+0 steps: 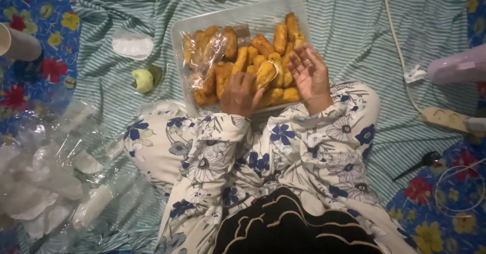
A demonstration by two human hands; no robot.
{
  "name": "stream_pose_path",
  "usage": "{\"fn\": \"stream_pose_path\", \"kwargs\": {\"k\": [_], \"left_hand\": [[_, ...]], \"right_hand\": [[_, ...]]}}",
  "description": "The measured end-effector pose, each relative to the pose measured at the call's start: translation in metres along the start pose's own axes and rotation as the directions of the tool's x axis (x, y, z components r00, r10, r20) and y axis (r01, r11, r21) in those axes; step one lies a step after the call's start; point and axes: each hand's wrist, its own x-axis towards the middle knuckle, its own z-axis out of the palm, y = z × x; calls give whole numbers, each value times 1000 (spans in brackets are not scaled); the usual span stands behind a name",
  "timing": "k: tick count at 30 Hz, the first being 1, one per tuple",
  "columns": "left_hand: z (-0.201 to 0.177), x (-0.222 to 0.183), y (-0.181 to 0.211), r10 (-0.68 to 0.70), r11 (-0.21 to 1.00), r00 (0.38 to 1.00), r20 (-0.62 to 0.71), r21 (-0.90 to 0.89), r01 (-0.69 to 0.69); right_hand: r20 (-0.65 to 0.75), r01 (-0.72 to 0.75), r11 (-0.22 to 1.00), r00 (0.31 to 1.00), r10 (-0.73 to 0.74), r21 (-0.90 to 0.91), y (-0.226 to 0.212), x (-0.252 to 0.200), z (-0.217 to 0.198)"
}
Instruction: A person is sitting on the floor and individually wrapping pieces of fried food into small plastic bags.
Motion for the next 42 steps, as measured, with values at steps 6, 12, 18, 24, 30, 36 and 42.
{"fn": "stream_pose_path", "kwargs": {"k": [6, 12, 18, 24, 30, 36, 42], "left_hand": [[-21, 5, 5, 2, 1000, 1000, 15, -29, -2], [-41, 6, 15, -24, 998, 999, 23, -56, 25], [-31, 1, 11, -25, 999, 999, 38, -32, 26], [-45, 21, 11, 33, 995, 980, -194, -84, -50], [-24, 14, -21, -43, 969, 927, -372, -242, -52], [-68, 36, 37, 208, 870, 858, -470, -312, -382], [-57, 36, 33, 253, 928, 928, -275, -204, -313]], "right_hand": [[-13, 5, 1000, 1000, -5, -12, -2, -6, 6], [3, -9, 1000, 1000, 9, -11, -1, -6, 6], [17, -15, 999, 1000, 15, -29, 1, -7, 6], [100, -51, 994, 994, 41, 93, -4, -13, 19], [18, -8, 998, 1000, 7, 65, -4, -37, 40], [291, 150, 989, 946, -141, -11, 30, -48, 64], [522, -221, 973, 839, 154, 67, 34, -121, 158]]}}
